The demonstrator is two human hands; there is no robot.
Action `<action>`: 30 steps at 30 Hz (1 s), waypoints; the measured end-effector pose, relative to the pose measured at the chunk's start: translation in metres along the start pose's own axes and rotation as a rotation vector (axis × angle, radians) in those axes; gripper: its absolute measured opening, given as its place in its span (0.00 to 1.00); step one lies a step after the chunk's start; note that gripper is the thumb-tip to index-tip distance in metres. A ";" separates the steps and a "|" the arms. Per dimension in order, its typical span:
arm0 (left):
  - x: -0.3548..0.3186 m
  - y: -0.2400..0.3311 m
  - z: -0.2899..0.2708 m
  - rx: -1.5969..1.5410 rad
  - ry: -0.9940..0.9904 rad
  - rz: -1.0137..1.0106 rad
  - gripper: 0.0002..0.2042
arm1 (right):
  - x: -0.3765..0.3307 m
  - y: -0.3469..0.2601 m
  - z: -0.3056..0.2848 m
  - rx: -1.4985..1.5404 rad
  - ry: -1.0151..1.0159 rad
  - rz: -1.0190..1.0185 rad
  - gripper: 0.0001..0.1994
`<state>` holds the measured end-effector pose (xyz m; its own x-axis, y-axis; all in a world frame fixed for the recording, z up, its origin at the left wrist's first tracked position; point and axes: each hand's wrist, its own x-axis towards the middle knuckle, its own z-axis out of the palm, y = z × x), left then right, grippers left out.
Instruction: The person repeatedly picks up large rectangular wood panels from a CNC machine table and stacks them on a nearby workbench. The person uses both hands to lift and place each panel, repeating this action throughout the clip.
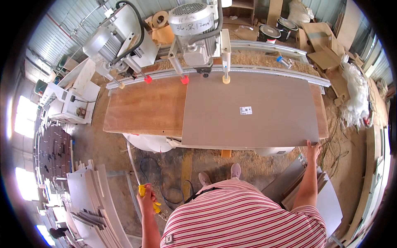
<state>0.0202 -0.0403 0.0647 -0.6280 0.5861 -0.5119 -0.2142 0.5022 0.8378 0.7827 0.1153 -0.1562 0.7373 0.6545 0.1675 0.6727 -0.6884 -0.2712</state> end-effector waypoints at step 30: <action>0.023 0.012 0.075 0.315 -0.697 -0.060 0.13 | -0.197 -0.245 -0.017 1.307 -0.744 0.506 0.22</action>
<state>0.0597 0.0270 0.0493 0.0178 0.7651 -0.6436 0.0557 0.6420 0.7647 0.4739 0.1495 -0.1065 0.4012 0.7213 -0.5646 -0.4269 -0.3981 -0.8120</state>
